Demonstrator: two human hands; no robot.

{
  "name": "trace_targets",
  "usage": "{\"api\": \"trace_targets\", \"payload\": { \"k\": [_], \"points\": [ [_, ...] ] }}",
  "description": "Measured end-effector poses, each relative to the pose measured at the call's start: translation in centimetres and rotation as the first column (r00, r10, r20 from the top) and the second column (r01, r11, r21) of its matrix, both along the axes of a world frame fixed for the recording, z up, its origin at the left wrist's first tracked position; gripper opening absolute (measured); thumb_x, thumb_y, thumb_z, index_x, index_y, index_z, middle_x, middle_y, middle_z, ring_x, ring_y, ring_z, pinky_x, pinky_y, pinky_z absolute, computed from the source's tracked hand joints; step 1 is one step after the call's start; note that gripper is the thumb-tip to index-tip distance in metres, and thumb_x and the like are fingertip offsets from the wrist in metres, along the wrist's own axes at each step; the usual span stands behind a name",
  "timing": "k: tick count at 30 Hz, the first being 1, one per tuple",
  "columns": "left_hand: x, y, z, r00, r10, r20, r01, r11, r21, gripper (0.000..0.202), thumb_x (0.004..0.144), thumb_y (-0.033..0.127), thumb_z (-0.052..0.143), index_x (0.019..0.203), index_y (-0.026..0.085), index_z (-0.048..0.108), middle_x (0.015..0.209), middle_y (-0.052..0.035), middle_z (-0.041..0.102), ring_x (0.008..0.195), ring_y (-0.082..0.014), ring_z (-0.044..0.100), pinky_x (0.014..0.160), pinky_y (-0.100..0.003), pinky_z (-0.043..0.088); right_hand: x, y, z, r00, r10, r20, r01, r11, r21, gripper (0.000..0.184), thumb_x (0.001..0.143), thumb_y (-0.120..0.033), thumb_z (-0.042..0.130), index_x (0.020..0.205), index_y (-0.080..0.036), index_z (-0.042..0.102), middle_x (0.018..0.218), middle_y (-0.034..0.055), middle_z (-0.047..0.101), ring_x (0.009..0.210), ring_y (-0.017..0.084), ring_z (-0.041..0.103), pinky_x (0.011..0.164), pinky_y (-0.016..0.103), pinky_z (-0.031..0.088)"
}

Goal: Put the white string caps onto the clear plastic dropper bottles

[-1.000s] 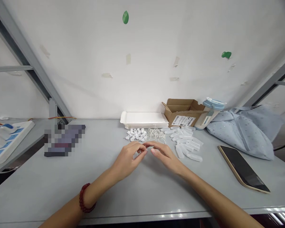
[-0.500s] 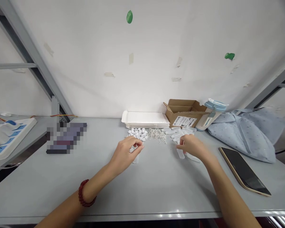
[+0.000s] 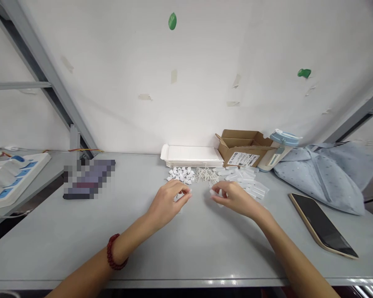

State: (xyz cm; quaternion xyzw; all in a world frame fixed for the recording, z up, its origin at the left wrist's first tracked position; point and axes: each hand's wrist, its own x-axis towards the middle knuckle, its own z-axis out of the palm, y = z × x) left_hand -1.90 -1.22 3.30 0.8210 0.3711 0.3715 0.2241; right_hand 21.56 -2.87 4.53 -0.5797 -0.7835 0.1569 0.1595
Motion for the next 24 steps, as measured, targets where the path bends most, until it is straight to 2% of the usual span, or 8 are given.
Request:
{"api": "trace_targets", "payload": {
  "k": [4, 10, 17, 21, 24],
  "points": [
    [0.1, 0.0, -0.1, 1.0, 0.001, -0.023, 0.0, 1.0, 0.016, 0.008, 0.083, 0.017, 0.055, 0.077, 0.02, 0.06, 0.079, -0.0003, 0.064, 0.077, -0.0145, 0.056, 0.062, -0.025, 0.044, -2.1, -0.6, -0.4, 0.969, 0.159, -0.189, -0.128, 0.978, 0.167, 0.015, 0.085, -0.032, 0.055, 0.088, -0.019, 0.061, 0.079, 0.0019, 0.062, 0.06, 0.011, 0.054, 0.057, 0.023, 0.042],
    [0.2, 0.0, -0.4, 0.998, -0.047, -0.032, 0.049, 0.997, 0.06, 0.008, 0.083, 0.015, 0.055, 0.08, 0.02, 0.061, 0.079, -0.0004, 0.064, 0.076, -0.0144, 0.057, 0.067, -0.026, 0.045, -3.6, -1.2, -1.4, 0.936, 0.289, -0.202, -0.221, 0.927, 0.303, 0.016, 0.087, -0.03, 0.053, 0.094, -0.017, 0.06, 0.083, 0.0049, 0.061, 0.06, 0.01, 0.053, 0.056, 0.023, 0.043],
    [0.5, -0.4, -0.6, 0.991, -0.127, -0.039, 0.131, 0.979, 0.158, 0.013, 0.086, 0.013, 0.05, 0.089, 0.019, 0.061, 0.083, -0.003, 0.064, 0.079, -0.0155, 0.057, 0.071, -0.028, 0.047, -3.7, -1.4, -1.6, 0.953, 0.27, -0.136, -0.215, 0.921, 0.326, 0.021, 0.089, -0.031, 0.05, 0.101, -0.017, 0.059, 0.085, 0.0066, 0.061, 0.06, 0.012, 0.054, 0.059, 0.025, 0.046],
    [0.6, -0.9, -0.5, 0.981, -0.151, -0.12, 0.174, 0.962, 0.211, 0.017, 0.087, 0.012, 0.047, 0.097, 0.018, 0.059, 0.091, -0.0057, 0.064, 0.086, -0.0177, 0.057, 0.076, -0.031, 0.049, -3.8, -1.4, -1.7, 0.962, 0.259, -0.088, -0.219, 0.921, 0.321, 0.024, 0.09, -0.032, 0.048, 0.106, -0.017, 0.058, 0.079, 0.0056, 0.06, 0.059, 0.013, 0.053, 0.058, 0.025, 0.045],
    [-0.3, -1.8, 0.3, 0.981, -0.065, -0.185, 0.118, 0.95, 0.29, 0.019, 0.089, 0.017, 0.047, 0.104, 0.019, 0.059, 0.101, -0.0086, 0.063, 0.091, -0.0201, 0.058, 0.08, -0.035, 0.05, -3.7, -1.3, -1.8, 0.96, 0.26, -0.101, -0.213, 0.917, 0.337, 0.022, 0.09, -0.033, 0.048, 0.098, -0.017, 0.06, 0.081, 0.0063, 0.061, 0.058, 0.012, 0.053, 0.056, 0.024, 0.044]
  ]
}}
